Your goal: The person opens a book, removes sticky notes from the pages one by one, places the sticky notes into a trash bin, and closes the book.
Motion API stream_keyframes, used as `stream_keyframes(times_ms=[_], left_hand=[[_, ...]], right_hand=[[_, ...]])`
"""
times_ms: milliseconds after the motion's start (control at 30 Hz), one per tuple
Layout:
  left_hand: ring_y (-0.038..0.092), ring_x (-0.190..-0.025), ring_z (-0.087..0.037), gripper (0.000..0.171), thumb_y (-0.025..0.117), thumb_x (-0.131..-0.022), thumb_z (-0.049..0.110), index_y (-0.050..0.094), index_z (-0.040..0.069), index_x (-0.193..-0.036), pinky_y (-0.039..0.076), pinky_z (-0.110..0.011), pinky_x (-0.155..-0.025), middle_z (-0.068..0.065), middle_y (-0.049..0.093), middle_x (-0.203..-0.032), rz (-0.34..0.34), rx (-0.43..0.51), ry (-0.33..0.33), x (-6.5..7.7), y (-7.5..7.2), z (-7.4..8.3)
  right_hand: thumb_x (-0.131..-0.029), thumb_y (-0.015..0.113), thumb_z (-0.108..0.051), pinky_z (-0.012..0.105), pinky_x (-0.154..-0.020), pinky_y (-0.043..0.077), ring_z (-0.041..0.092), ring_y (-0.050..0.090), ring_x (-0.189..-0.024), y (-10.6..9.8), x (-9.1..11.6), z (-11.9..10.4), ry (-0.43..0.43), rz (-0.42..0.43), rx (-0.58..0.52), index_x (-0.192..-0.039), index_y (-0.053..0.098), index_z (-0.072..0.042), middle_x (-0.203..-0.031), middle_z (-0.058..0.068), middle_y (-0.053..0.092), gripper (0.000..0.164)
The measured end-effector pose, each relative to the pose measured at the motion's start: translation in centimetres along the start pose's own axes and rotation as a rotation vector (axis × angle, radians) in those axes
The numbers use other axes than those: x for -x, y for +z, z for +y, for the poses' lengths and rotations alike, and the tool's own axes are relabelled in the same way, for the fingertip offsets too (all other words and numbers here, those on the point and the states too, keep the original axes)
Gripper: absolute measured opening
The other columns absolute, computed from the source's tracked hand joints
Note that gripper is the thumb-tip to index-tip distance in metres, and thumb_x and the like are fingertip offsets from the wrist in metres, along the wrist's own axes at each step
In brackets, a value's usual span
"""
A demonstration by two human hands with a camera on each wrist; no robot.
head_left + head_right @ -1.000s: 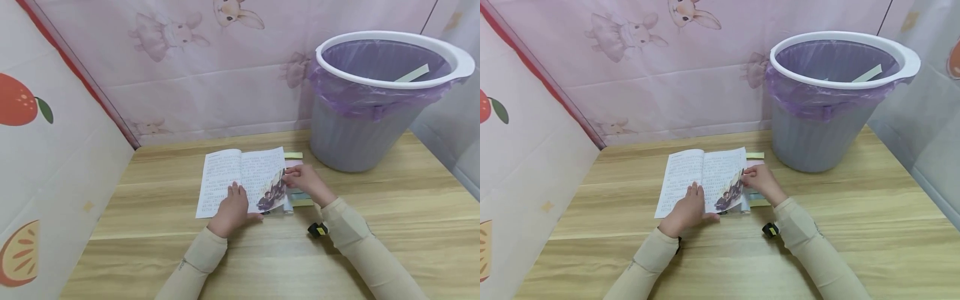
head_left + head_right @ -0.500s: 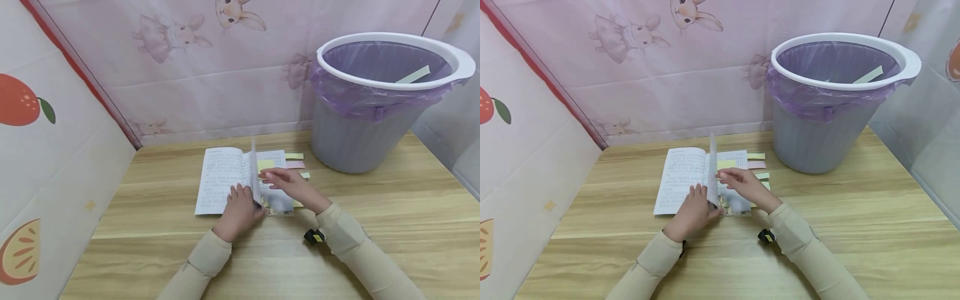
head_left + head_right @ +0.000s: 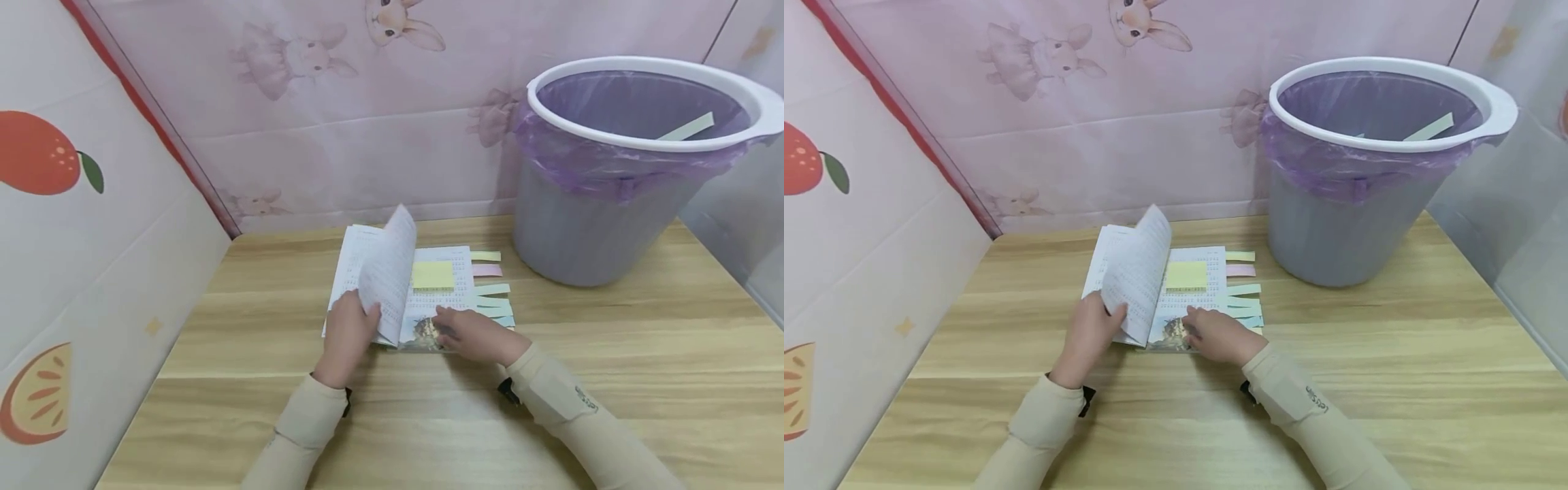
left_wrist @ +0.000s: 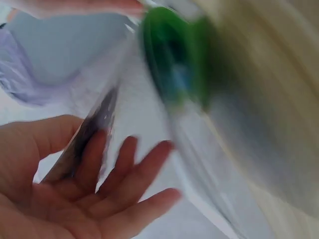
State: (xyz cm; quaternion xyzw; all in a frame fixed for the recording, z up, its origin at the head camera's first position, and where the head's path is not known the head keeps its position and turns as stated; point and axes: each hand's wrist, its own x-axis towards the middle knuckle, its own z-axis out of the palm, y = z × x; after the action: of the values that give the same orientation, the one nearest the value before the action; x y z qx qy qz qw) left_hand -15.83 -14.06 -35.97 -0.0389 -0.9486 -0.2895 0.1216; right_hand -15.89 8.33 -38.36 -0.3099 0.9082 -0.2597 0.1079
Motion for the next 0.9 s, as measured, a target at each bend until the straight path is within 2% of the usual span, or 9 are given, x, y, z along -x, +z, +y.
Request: stream_keyframes(times_ms=[67,167,333,433,600,667,767,833,900], left_hand=[[0.061,-0.066,-0.034,0.025,0.068,-0.085,0.009,0.057,-0.010,-0.099,0.049,-0.043,-0.054,-0.022,0.063,-0.077,0.061,-0.042,-0.016,-0.2,-0.2,-0.9],[0.056,-0.056,-0.031,0.044,0.071,-0.082,0.005,0.047,-0.004,-0.118,0.044,-0.041,-0.046,-0.020,0.060,-0.070,0.116,-0.108,-0.021,-0.4,-0.3,-2.1],[0.042,-0.047,-0.020,0.073,0.067,-0.079,-0.003,0.041,0.014,-0.145,0.035,-0.032,-0.039,-0.009,0.049,-0.054,0.048,-0.332,0.066,-0.5,0.2,-3.4],[0.046,-0.055,-0.021,0.066,0.065,-0.082,-0.002,0.049,0.020,-0.142,0.039,-0.030,-0.042,-0.010,0.051,-0.058,-0.058,-0.460,0.100,-0.4,0.8,-3.6],[0.056,-0.075,-0.027,0.032,0.062,-0.092,0.011,0.067,0.017,-0.123,0.050,-0.034,-0.053,-0.018,0.064,-0.082,-0.195,-0.566,0.063,-0.4,1.5,-3.2],[0.056,-0.077,-0.027,0.024,0.056,-0.097,0.017,0.071,0.012,-0.114,0.051,-0.036,-0.056,-0.019,0.064,-0.085,-0.215,-0.606,0.054,-0.4,1.7,-3.2],[0.053,-0.075,-0.027,0.026,0.054,-0.098,0.023,0.073,0.006,-0.104,0.050,-0.034,-0.057,-0.019,0.060,-0.082,-0.218,-0.661,0.075,-0.5,1.8,-3.5],[0.052,-0.078,-0.029,0.029,0.057,-0.096,0.029,0.073,0.006,-0.103,0.048,-0.037,-0.064,-0.020,0.058,-0.084,-0.224,-0.679,0.093,-0.6,1.7,-3.5],[0.054,-0.092,-0.037,0.035,0.059,-0.094,0.037,0.073,0.009,-0.108,0.047,-0.045,-0.081,-0.024,0.059,-0.096,-0.237,-0.684,0.093,-0.6,1.5,-3.3]], right_hand=[[-0.096,0.057,-0.011,0.051,-0.108,0.032,0.043,0.040,-0.131,-0.1,0.1,0.1,0.012,-0.007,0.000,-0.128,0.053,0.010,-0.140,0.032,0.040,0.038],[-0.097,0.056,-0.012,0.051,-0.108,0.031,0.044,0.037,-0.132,-0.1,0.2,0.2,0.026,-0.020,-0.010,-0.130,0.051,0.010,-0.142,0.031,0.038,0.040],[-0.097,0.055,-0.011,0.052,-0.109,0.029,0.044,0.033,-0.134,-0.2,0.2,0.0,0.053,-0.040,-0.030,-0.132,0.049,0.011,-0.144,0.031,0.035,0.042],[-0.097,0.055,-0.011,0.052,-0.109,0.029,0.045,0.033,-0.134,-0.2,0.3,-0.1,0.051,-0.042,-0.025,-0.132,0.049,0.011,-0.144,0.031,0.035,0.042],[-0.097,0.055,-0.011,0.052,-0.109,0.028,0.046,0.033,-0.134,0.0,0.3,-0.2,0.048,-0.048,-0.030,-0.133,0.049,0.011,-0.144,0.031,0.035,0.042],[-0.097,0.056,-0.011,0.052,-0.109,0.029,0.045,0.033,-0.134,0.1,0.3,-0.3,0.047,-0.049,-0.030,-0.132,0.049,0.011,-0.144,0.031,0.035,0.042],[-0.097,0.056,-0.010,0.052,-0.109,0.030,0.046,0.033,-0.134,0.1,0.3,-0.4,0.035,-0.047,-0.027,-0.132,0.049,0.012,-0.144,0.031,0.035,0.042],[-0.097,0.056,-0.010,0.053,-0.108,0.031,0.046,0.034,-0.133,0.0,0.3,-0.5,0.022,-0.043,-0.011,-0.131,0.050,0.012,-0.143,0.032,0.036,0.042],[-0.097,0.057,-0.010,0.053,-0.108,0.030,0.046,0.034,-0.133,-0.1,0.2,-0.5,0.018,-0.040,-0.003,-0.132,0.049,0.012,-0.143,0.032,0.036,0.042]])
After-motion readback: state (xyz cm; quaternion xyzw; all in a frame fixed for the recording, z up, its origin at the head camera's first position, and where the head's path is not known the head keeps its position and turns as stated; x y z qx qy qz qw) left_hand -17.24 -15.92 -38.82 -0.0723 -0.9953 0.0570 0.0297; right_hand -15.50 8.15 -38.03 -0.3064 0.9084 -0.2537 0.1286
